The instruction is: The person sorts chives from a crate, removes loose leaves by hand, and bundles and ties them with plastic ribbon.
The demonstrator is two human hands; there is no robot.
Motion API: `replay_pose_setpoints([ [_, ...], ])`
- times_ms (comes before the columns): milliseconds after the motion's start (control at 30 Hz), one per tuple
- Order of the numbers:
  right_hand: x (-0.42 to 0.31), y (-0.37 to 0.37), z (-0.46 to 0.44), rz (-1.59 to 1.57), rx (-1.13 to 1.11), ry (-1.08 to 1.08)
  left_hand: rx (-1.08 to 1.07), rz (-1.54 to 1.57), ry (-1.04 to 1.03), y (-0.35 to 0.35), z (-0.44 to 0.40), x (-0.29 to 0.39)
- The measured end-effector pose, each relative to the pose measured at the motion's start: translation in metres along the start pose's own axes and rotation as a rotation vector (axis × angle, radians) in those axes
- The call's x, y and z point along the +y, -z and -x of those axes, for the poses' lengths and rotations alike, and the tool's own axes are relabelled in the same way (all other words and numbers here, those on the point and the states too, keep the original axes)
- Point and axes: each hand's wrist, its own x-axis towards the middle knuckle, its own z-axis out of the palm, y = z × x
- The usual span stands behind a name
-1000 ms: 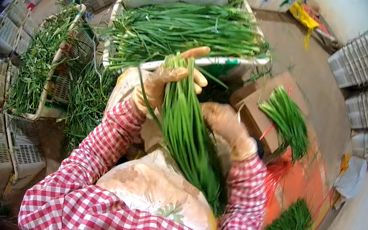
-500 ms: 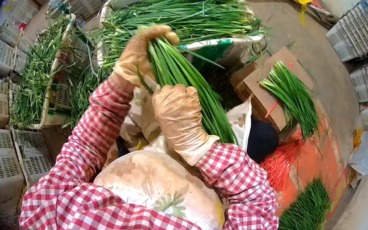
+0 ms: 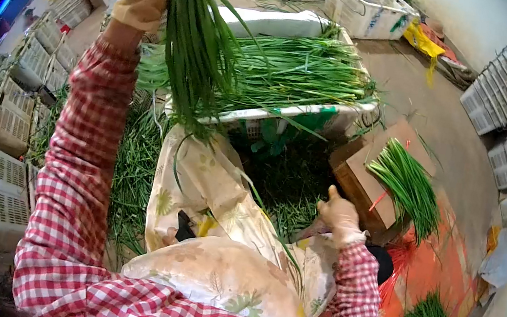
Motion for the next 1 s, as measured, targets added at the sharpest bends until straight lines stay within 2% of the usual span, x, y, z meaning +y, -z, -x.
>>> replay_pose_setpoints([
  [33,0.008,0.01,0.002,-0.062,0.181,0.062,-0.003,0.097,0.206,0.013,-0.002,-0.005],
  [67,0.011,0.025,0.007,-0.085,0.387,0.176,-0.013,0.149,0.303,0.026,-0.002,-0.013],
  [100,0.015,0.039,0.006,-0.283,0.568,0.312,-0.018,0.2,0.401,0.037,-0.002,-0.02],
  [133,0.017,0.056,-0.001,-0.598,0.494,0.248,-0.034,0.125,0.343,0.048,-0.001,-0.033],
  [167,-0.013,0.097,0.038,-0.752,0.527,0.344,-0.049,0.051,0.287,0.053,0.0,-0.046],
  [200,-0.01,0.111,0.031,-0.735,0.665,0.439,0.03,0.215,0.389,0.055,0.004,-0.058],
  [267,-0.036,0.142,0.06,-0.998,0.64,0.685,0.03,0.318,0.397,0.044,0.011,-0.069],
  [300,-0.051,0.155,0.074,-0.994,0.646,0.676,0.039,0.415,0.398,0.035,0.016,-0.073],
  [367,-0.082,0.169,0.096,-0.922,0.744,0.851,0.114,0.472,0.416,0.018,0.022,-0.078],
  [400,-0.1,0.164,0.1,-0.991,0.731,0.866,0.156,0.381,0.358,0.012,0.024,-0.082],
  [433,-0.115,0.158,0.105,-1.061,0.718,0.884,0.178,0.414,0.387,0.007,0.025,-0.08],
  [500,-0.127,0.132,0.093,-0.41,0.509,0.789,0.2,0.446,0.414,0.001,0.021,-0.069],
  [533,-0.13,0.09,0.08,-0.209,0.442,0.702,0.099,0.254,0.311,0.0,0.013,-0.059],
  [567,-0.135,0.073,0.074,0.065,-0.021,0.577,-0.003,0.067,0.204,-0.001,0.004,-0.048],
  [600,-0.124,0.037,0.059,0.093,-0.187,0.648,-0.009,-0.113,0.183,0.003,-0.008,-0.036],
  [633,-0.112,0.016,0.047,0.111,-0.25,0.646,-0.004,-0.295,0.164,0.008,-0.02,-0.023],
  [667,-0.104,0.014,0.036,0.149,-0.353,0.528,0.019,-0.192,-0.024,-0.01,-0.028,-0.004],
  [700,-0.097,0.013,0.032,0.095,-0.182,0.401,0.04,-0.094,-0.207,-0.036,-0.029,0.006],
  [733,-0.084,0.007,0.018,0.047,-0.056,0.372,0.044,-0.099,-0.203,-0.051,-0.025,0.001],
  [767,-0.07,0.004,0.005,-0.003,0.076,0.339,-0.062,-0.233,-0.297,-0.064,-0.02,-0.006],
  [867,-0.046,0.014,-0.005,-0.251,0.148,0.263,-0.366,-0.632,-0.585,-0.1,0.006,-0.041],
  [900,-0.033,0.005,-0.018,-0.412,0.192,0.293,-0.468,-1.082,-0.75,-0.113,0.027,-0.057],
  [933,-0.03,0.009,-0.02,-0.635,0.118,0.23,-0.546,-1.47,-0.992,-0.126,0.048,-0.073],
  [967,-0.03,0.014,-0.019,-0.858,0.04,0.16,-0.65,-1.176,-1.015,-0.133,0.076,-0.087],
  [1000,-0.03,0.016,-0.016,-1.051,0.034,0.127,-0.844,-1.106,-0.957,-0.139,0.104,-0.112],
])
